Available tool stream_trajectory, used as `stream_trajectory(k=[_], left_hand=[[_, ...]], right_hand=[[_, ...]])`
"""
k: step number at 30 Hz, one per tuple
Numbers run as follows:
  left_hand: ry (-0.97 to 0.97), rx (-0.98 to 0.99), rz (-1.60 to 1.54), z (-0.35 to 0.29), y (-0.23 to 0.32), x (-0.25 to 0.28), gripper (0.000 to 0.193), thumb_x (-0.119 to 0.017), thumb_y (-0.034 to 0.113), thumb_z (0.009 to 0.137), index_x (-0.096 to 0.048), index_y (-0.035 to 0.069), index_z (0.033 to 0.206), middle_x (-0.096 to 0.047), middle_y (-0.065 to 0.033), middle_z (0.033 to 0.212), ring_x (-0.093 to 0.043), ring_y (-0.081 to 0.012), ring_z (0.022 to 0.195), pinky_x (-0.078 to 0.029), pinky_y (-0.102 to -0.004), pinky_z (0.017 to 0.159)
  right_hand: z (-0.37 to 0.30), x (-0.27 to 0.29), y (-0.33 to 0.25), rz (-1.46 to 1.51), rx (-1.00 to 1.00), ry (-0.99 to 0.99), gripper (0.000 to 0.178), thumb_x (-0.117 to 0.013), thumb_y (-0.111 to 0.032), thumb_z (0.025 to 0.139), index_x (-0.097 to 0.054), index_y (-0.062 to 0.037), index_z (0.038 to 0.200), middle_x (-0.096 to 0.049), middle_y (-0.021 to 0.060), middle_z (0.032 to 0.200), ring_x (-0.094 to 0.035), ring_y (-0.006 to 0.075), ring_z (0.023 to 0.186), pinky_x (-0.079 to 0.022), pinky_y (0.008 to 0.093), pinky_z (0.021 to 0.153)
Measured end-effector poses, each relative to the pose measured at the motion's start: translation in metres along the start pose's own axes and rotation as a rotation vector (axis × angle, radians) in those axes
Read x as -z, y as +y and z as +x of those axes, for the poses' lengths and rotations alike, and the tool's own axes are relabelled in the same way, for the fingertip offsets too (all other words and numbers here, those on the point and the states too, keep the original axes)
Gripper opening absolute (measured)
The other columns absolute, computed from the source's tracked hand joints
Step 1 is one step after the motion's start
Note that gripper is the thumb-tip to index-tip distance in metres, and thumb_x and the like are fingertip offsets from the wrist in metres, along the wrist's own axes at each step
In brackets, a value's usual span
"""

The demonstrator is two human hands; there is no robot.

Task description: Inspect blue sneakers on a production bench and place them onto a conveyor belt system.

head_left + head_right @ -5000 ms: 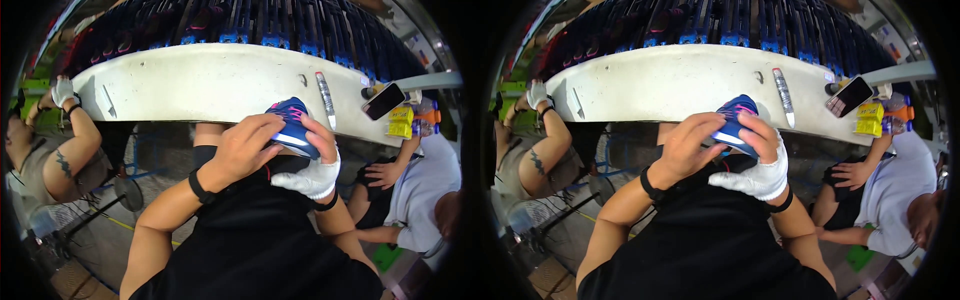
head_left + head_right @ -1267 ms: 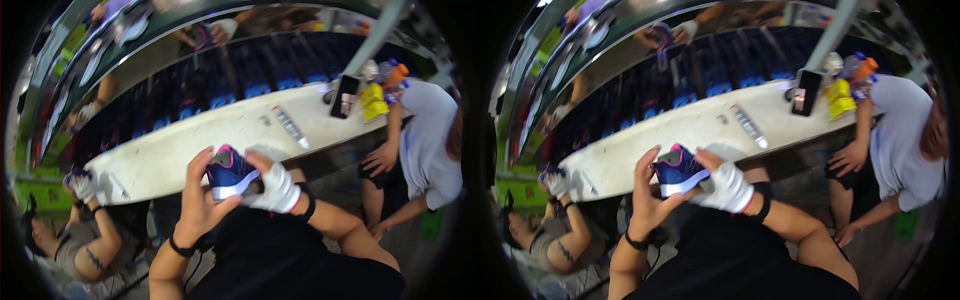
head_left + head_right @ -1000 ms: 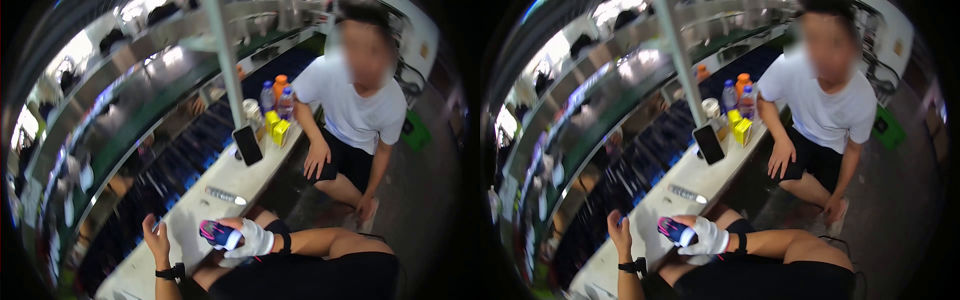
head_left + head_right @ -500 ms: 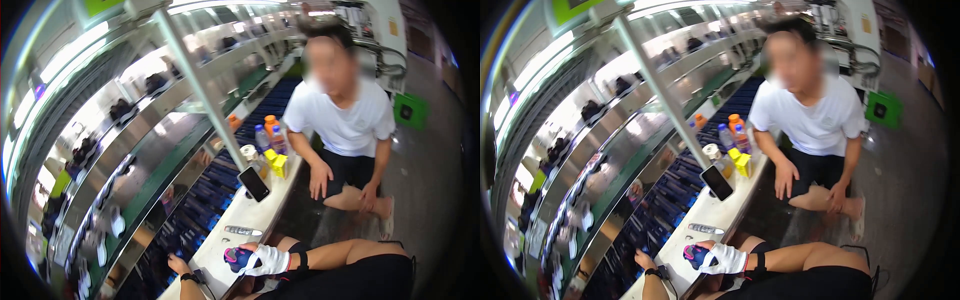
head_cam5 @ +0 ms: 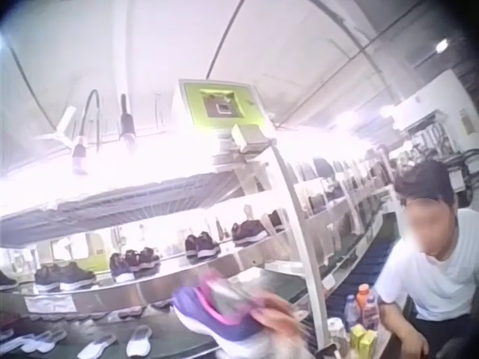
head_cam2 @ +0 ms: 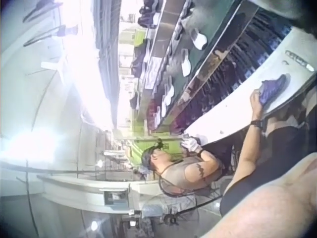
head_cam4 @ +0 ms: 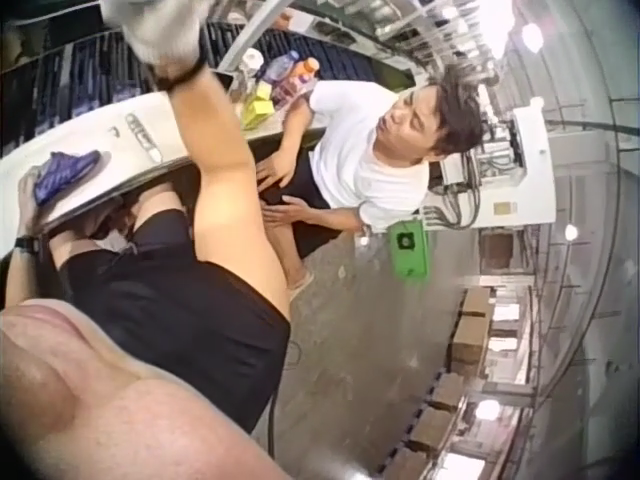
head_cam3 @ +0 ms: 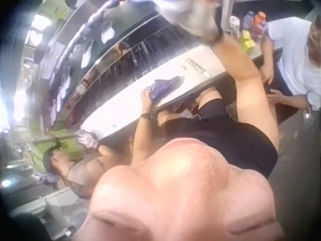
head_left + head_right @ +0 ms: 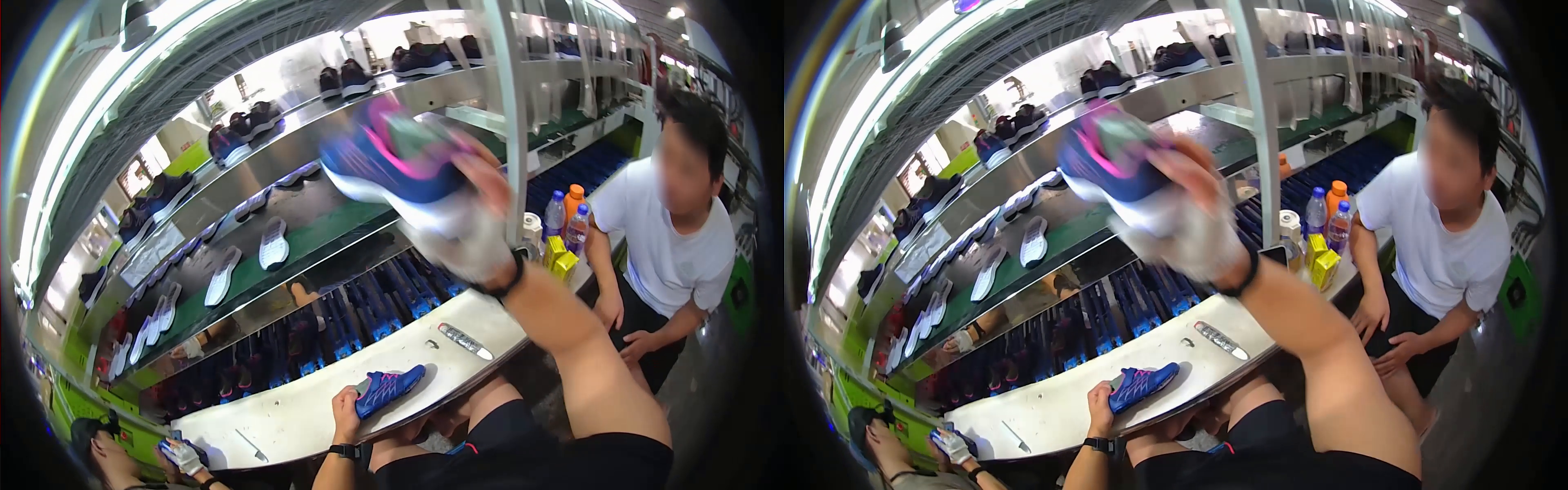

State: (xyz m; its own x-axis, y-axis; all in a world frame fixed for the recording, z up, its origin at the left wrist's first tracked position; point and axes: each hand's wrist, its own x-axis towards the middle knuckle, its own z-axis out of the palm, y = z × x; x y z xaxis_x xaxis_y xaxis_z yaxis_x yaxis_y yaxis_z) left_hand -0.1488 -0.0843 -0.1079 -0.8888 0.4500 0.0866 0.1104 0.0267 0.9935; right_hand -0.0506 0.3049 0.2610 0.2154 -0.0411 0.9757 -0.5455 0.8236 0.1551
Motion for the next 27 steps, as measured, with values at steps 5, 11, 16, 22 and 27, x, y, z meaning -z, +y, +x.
stream_trajectory(k=[5,11,16,22,27], left_hand=[[0.115,-0.146,0.19,-0.001,-0.005,-0.008,0.031,-0.058,0.02,0.104,-0.072,-0.007,0.097,-0.066,-0.0023,0.084,-0.056,-0.0121,0.081,-0.048,-0.0317,0.075],[0.155,-0.189,0.216,-0.001,-0.003,-0.008,0.029,-0.054,0.015,0.105,-0.068,-0.007,0.092,-0.059,-0.0019,0.079,-0.049,-0.0119,0.076,-0.043,-0.0328,0.069],[0.416,-0.16,0.263,-0.004,0.004,-0.021,0.022,-0.055,0.01,0.109,-0.056,0.0,0.089,-0.051,0.0001,0.082,-0.045,-0.0095,0.076,-0.04,-0.0309,0.067],[0.448,-0.003,0.477,-0.024,0.04,-0.029,0.03,-0.068,0.017,0.106,-0.069,-0.01,0.117,-0.071,-0.0207,0.107,-0.064,-0.0317,0.098,-0.055,-0.0457,0.092],[0.065,-0.568,0.662,-0.001,0.087,-0.094,0.027,-0.07,0.012,0.099,-0.067,-0.006,0.118,-0.07,-0.0172,0.106,-0.065,-0.0308,0.098,-0.051,-0.0409,0.089]], right_hand=[[0.084,-0.121,0.084,-0.236,-0.197,-0.471,0.06,-0.074,-0.053,0.09,-0.074,-0.0059,0.127,-0.074,0.0257,0.126,-0.071,0.0423,0.12,-0.057,0.0496,0.104],[-0.078,-0.194,0.047,-0.169,-0.224,-0.968,0.045,-0.07,-0.05,0.092,-0.083,-0.0077,0.102,-0.08,0.019,0.109,-0.075,0.0374,0.109,-0.059,0.0516,0.096],[-0.101,-0.21,0.021,-0.052,-0.49,-1.188,0.059,-0.064,-0.06,0.097,-0.085,-0.0083,0.116,-0.08,0.0173,0.122,-0.076,0.0408,0.114,-0.059,0.053,0.1],[-0.095,-0.222,0.032,0.019,-0.564,-1.269,0.065,-0.072,-0.064,0.089,-0.085,-0.0061,0.117,-0.081,0.0192,0.124,-0.077,0.0409,0.117,-0.06,0.0508,0.103],[-0.092,-0.223,0.045,0.015,-0.511,-1.176,0.069,-0.081,-0.065,0.082,-0.086,-0.0058,0.116,-0.083,0.0194,0.114,-0.08,0.0401,0.109,-0.063,0.0479,0.097]])
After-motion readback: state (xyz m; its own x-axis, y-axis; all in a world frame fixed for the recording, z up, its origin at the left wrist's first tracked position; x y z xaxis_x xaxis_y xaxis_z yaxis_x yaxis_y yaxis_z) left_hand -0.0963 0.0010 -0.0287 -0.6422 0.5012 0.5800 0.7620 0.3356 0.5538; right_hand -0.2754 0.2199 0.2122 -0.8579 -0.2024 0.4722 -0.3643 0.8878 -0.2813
